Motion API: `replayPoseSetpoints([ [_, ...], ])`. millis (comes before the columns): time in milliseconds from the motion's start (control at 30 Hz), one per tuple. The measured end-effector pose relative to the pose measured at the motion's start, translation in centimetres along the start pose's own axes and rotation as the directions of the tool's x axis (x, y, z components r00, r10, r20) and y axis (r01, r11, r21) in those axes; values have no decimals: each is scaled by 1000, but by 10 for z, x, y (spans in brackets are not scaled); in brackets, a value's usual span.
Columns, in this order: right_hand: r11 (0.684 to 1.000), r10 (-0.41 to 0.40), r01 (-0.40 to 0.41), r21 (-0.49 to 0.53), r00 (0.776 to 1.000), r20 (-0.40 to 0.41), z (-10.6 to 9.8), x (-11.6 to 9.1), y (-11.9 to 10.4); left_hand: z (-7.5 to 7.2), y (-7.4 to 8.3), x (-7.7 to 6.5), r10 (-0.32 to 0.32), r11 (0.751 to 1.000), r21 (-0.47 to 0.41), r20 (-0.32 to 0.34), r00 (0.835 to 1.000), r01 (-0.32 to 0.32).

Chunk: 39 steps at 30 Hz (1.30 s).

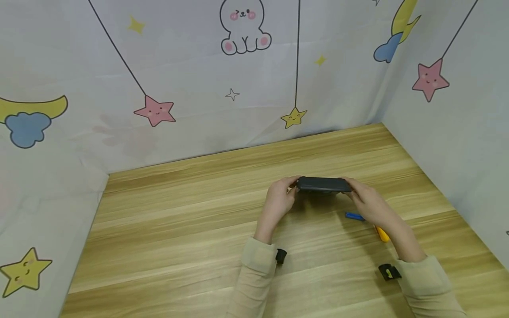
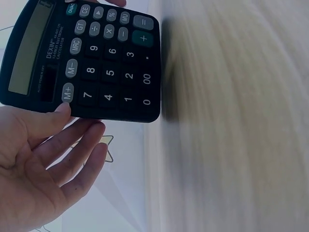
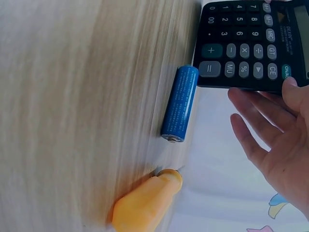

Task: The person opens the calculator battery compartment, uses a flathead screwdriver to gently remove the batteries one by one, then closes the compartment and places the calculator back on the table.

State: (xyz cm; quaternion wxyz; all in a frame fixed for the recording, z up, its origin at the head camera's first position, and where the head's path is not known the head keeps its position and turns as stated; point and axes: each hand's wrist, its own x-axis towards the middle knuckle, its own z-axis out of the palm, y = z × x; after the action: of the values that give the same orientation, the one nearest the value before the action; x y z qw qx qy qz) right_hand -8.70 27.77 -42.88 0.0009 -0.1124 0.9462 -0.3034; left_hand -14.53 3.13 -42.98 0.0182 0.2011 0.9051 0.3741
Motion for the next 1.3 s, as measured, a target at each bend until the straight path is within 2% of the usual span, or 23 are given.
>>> replayPoseSetpoints([
  [500, 999, 5, -3, 33, 998, -56, 4, 2, 1, 5, -2, 0, -10, 998, -66, -31, 999, 8],
  [800, 998, 55, -52, 30, 995, -84, 5, 6, -3, 8, -3, 2, -33, 993, -116, -110, 993, 20],
  [1067, 998, 67, -66, 13, 993, -100, 5, 9, -5, 9, -2, 4, -59, 992, -120, -144, 988, 42],
  [1300, 996, 86, -80, 45, 985, -151, 8, 12, -8, 10, -2, 8, -89, 990, -128, -212, 973, 63],
])
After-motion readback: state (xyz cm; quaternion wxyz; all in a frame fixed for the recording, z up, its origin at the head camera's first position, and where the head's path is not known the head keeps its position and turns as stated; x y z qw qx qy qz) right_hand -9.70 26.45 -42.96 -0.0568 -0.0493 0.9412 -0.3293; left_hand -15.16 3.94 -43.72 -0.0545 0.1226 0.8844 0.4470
